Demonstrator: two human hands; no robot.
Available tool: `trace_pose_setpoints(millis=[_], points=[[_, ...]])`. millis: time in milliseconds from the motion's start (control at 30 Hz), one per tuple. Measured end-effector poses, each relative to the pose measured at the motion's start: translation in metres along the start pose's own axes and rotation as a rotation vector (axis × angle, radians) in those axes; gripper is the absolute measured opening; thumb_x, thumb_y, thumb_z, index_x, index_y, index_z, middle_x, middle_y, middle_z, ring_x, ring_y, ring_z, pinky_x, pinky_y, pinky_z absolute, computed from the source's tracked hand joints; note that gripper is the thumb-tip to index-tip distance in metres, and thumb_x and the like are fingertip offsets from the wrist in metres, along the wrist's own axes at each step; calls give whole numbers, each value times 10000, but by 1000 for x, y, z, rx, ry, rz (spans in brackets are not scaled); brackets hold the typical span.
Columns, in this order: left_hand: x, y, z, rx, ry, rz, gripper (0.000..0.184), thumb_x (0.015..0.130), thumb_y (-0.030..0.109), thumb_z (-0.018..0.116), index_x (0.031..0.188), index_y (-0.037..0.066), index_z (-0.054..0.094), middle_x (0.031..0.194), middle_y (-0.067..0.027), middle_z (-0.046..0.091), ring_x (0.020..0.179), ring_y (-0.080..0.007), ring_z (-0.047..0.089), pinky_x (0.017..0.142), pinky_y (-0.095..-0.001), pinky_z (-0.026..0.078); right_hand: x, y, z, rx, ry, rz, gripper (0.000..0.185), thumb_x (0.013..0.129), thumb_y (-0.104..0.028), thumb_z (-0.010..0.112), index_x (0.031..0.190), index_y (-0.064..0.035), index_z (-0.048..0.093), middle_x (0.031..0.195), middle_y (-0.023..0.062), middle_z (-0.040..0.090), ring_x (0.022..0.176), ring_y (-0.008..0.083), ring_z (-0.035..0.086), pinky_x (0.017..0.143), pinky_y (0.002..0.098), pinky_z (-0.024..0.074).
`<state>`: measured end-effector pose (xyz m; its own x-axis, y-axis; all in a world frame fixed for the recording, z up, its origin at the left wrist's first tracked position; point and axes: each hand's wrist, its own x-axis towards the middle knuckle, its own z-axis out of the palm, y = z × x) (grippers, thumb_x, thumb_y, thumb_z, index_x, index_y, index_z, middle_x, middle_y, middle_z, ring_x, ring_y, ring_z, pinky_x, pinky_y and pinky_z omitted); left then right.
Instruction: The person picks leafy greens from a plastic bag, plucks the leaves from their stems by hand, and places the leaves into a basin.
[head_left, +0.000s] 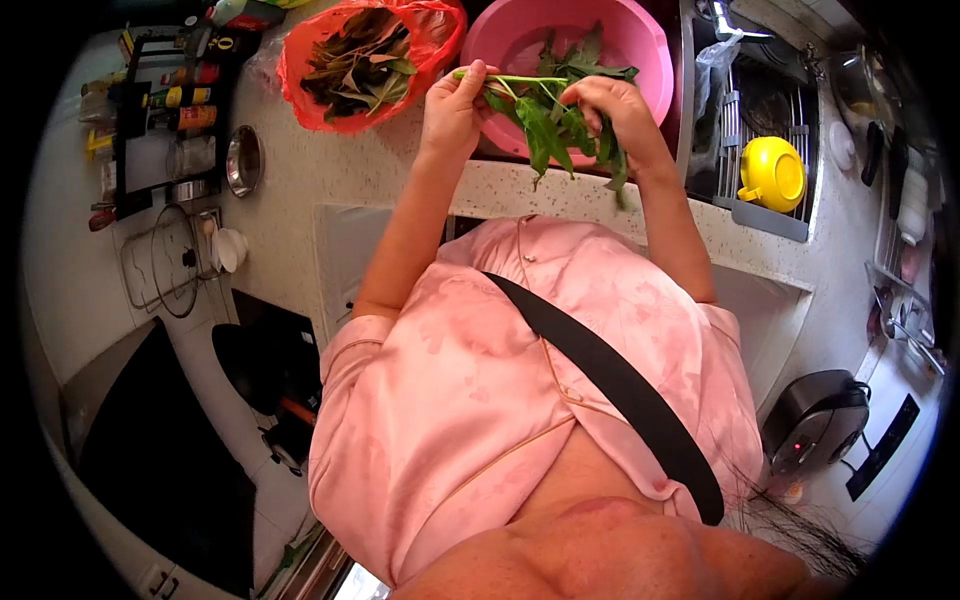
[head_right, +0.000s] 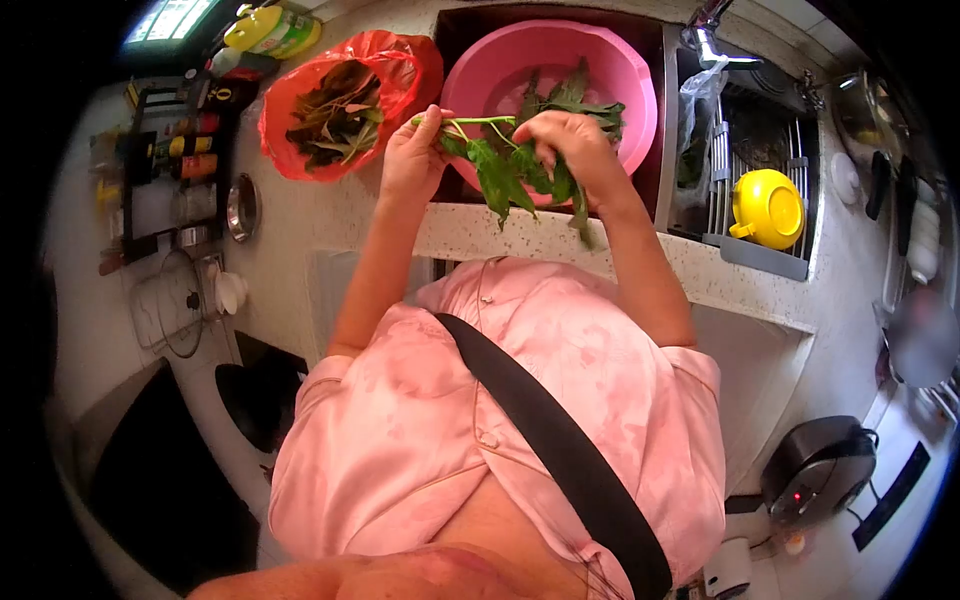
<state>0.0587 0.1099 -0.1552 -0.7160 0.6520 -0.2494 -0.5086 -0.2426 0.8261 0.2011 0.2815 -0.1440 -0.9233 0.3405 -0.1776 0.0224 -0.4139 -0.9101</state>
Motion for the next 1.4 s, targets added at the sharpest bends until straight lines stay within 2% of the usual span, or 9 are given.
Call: trace_pose_setpoints(millis=[200,400,467,800,933,1067,1133,1233,1400], points=[[0,-8,-3,53,37,-25,231,942,220,503,912,15,606,776,-70,641,673,-151,626,609,-266,516,-3,2,12,-65,-151,26,143,837,-159,576,841,-37,651,620,-48,525,524,1,428,491,144,358],[0,-9,-16,-211,8,-232,199,900,235,584,922,39,610,821,-49,622,749,-159,600,675,-304,507,8,14,5,49,101,-29,95,832,-110,569,819,-46,638,694,-20,585,515,29,444,484,164,366],[0,-14,-16,-358,327,-230,200,900,243,581,954,51,600,901,-59,594,881,-191,569,776,-338,492,16,15,-8,218,212,-87,105,838,-110,565,804,-46,641,645,-25,534,537,48,454,508,181,374],[-11,-26,-41,-522,373,-256,218,927,251,528,964,44,586,954,-83,596,930,-218,559,860,-388,482,61,31,-15,-111,383,-199,176,820,-181,613,878,-26,672,714,4,596,634,62,522,565,225,409],[-15,-33,-54,-508,377,-262,220,925,260,531,968,52,588,936,-78,607,929,-212,566,846,-376,484,70,56,-13,-895,334,-457,501,796,-342,657,1164,-15,565,928,114,623,874,184,597,779,309,475],[-23,-39,-50,-411,302,-287,219,919,252,536,994,52,590,936,-93,646,929,-227,606,826,-369,503,50,64,2,-439,73,-154,458,887,-336,573,1212,-19,515,1067,88,574,983,168,560,821,279,459],[-27,-43,-41,-315,277,-306,214,919,253,537,990,58,593,928,-92,646,907,-221,610,794,-361,511,35,58,6,132,-216,315,399,916,-305,530,1194,-18,524,1050,70,578,935,134,556,781,271,473],[-33,-61,-37,-40,61,-283,230,923,267,535,1002,61,599,927,-67,640,874,-191,599,751,-335,488,11,71,8,49,-440,300,332,935,-221,494,1196,-18,522,1091,73,566,900,117,559,712,248,492],[-45,-78,-21,176,133,-338,258,924,271,538,1059,63,608,952,-29,633,891,-147,580,799,-316,432,-27,79,3,56,-268,233,345,920,-179,502,1225,-19,505,992,54,590,737,104,555,599,226,474]])
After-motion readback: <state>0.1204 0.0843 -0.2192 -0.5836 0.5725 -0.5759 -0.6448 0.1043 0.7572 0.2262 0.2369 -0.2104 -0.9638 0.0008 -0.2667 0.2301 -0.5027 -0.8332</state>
